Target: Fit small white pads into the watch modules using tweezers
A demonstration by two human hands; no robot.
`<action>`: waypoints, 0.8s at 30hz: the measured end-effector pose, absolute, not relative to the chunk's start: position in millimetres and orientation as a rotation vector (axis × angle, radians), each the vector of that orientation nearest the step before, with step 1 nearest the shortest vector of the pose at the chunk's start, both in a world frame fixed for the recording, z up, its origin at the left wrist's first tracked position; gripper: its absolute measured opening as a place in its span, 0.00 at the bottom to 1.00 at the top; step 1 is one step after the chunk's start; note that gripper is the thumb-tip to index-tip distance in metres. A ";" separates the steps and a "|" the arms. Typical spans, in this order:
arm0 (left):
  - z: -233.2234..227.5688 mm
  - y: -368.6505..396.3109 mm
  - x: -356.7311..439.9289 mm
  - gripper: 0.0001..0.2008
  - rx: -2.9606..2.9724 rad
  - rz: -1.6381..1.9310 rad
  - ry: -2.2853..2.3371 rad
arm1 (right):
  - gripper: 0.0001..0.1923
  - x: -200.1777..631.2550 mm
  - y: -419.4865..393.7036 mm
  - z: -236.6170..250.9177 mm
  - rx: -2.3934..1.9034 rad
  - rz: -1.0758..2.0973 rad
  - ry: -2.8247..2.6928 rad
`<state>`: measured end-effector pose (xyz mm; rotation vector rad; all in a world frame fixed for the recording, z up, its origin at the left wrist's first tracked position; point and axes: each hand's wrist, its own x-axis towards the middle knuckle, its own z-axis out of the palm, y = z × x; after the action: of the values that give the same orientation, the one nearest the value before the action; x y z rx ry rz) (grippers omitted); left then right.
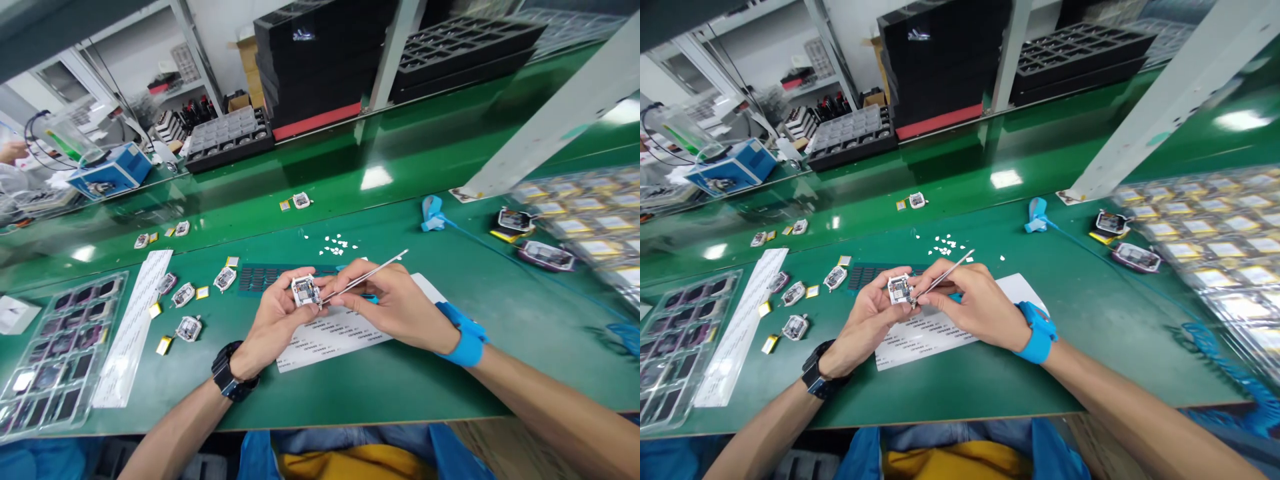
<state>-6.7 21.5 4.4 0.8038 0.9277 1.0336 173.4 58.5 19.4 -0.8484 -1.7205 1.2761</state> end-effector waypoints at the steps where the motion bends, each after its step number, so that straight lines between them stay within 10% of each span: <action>1: 5.1 22.6 -7.9 0.23 0.793 1.035 0.931 | 0.09 173.3 59.5 18.8 -0.854 1.296 -1.675; 24: 27.7 160.1 -211.5 0.19 1.230 1.146 2.252 | 0.17 184.3 87.8 3.1 -1.116 1.245 -1.558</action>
<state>-211.5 160.1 27.7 1.2297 2.2516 1.1457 184.3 87.8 3.1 -1.1163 -1.5579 1.2450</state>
